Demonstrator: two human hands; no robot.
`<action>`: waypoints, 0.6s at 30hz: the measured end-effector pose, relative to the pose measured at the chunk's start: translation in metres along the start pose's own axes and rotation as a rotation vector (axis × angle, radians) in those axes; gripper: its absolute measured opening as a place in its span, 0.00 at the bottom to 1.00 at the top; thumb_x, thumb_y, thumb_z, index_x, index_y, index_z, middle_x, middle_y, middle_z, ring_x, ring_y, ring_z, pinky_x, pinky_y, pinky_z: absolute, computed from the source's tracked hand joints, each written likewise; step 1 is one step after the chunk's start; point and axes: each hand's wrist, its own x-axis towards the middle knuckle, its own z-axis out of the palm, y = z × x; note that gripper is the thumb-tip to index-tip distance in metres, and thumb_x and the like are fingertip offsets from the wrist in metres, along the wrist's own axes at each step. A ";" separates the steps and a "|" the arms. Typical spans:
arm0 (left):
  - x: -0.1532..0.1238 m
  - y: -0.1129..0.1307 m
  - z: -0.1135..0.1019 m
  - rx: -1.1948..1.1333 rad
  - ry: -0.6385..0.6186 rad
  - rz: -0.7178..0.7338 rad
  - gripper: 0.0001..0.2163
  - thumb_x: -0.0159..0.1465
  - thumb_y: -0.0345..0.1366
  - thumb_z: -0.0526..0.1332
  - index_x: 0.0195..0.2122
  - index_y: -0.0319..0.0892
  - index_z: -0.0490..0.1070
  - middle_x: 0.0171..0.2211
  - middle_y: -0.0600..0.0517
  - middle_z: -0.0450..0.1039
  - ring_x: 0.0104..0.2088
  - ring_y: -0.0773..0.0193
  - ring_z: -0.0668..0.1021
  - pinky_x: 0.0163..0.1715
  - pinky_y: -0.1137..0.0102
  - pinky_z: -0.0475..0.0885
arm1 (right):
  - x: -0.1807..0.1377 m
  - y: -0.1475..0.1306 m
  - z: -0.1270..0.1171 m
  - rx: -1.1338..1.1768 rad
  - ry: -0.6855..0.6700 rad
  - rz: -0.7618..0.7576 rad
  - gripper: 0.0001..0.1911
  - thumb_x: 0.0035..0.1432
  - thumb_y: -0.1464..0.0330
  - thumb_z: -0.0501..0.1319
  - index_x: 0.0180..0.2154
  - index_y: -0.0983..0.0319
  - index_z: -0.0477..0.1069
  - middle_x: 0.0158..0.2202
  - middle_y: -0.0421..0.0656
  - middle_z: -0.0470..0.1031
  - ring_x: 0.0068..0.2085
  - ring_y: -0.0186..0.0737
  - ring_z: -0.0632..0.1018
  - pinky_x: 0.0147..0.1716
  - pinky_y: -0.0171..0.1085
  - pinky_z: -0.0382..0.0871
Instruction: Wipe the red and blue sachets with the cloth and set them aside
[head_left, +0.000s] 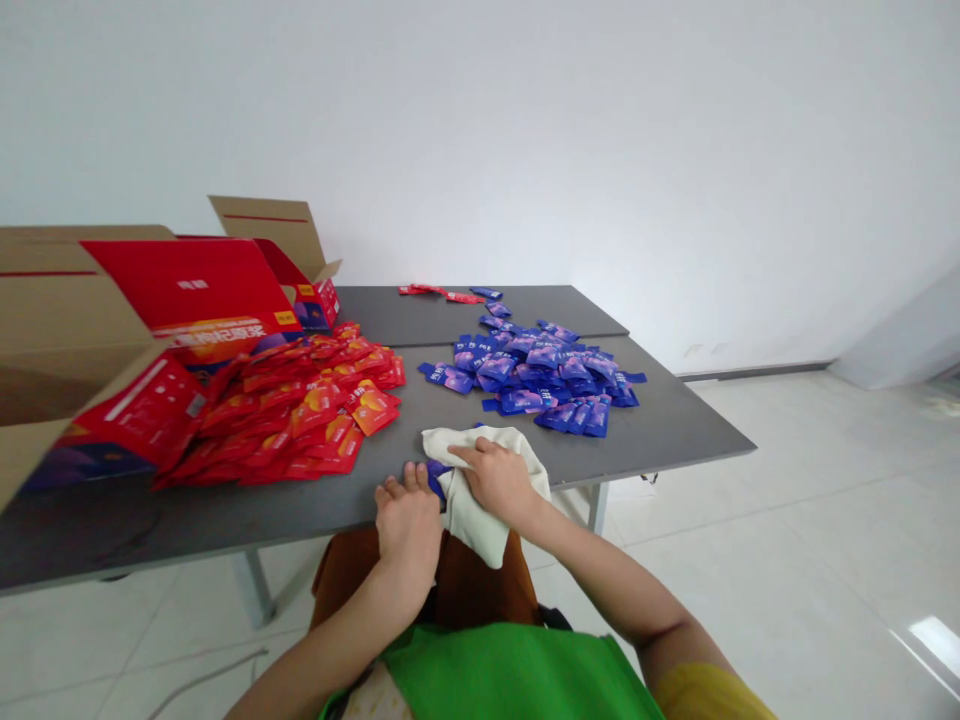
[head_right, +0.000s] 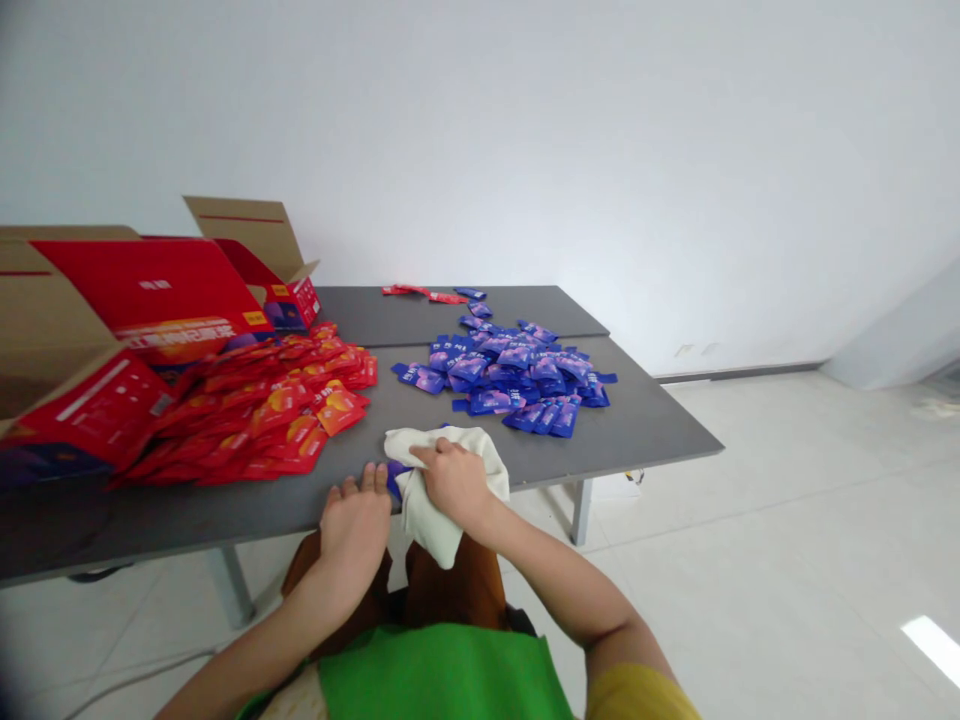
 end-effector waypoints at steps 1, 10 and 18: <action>0.000 0.000 0.000 0.003 -0.025 -0.005 0.25 0.62 0.20 0.43 0.58 0.28 0.67 0.54 0.28 0.70 0.45 0.46 0.77 0.41 0.56 0.69 | 0.003 0.002 -0.001 -0.020 0.013 0.051 0.20 0.67 0.68 0.52 0.59 0.49 0.65 0.45 0.44 0.71 0.44 0.44 0.75 0.38 0.38 0.70; -0.002 0.003 0.005 0.000 0.027 -0.017 0.23 0.61 0.20 0.44 0.49 0.25 0.74 0.49 0.26 0.72 0.45 0.43 0.77 0.43 0.54 0.69 | 0.002 -0.036 0.007 -0.230 -0.048 -0.251 0.15 0.67 0.75 0.47 0.48 0.66 0.69 0.44 0.53 0.70 0.44 0.47 0.72 0.34 0.41 0.72; -0.005 -0.001 0.012 0.024 0.018 -0.005 0.27 0.62 0.20 0.42 0.59 0.30 0.67 0.59 0.33 0.65 0.54 0.41 0.73 0.50 0.50 0.67 | 0.015 0.011 -0.008 -0.189 -0.021 0.048 0.21 0.69 0.72 0.47 0.59 0.53 0.64 0.44 0.47 0.73 0.42 0.46 0.76 0.36 0.39 0.70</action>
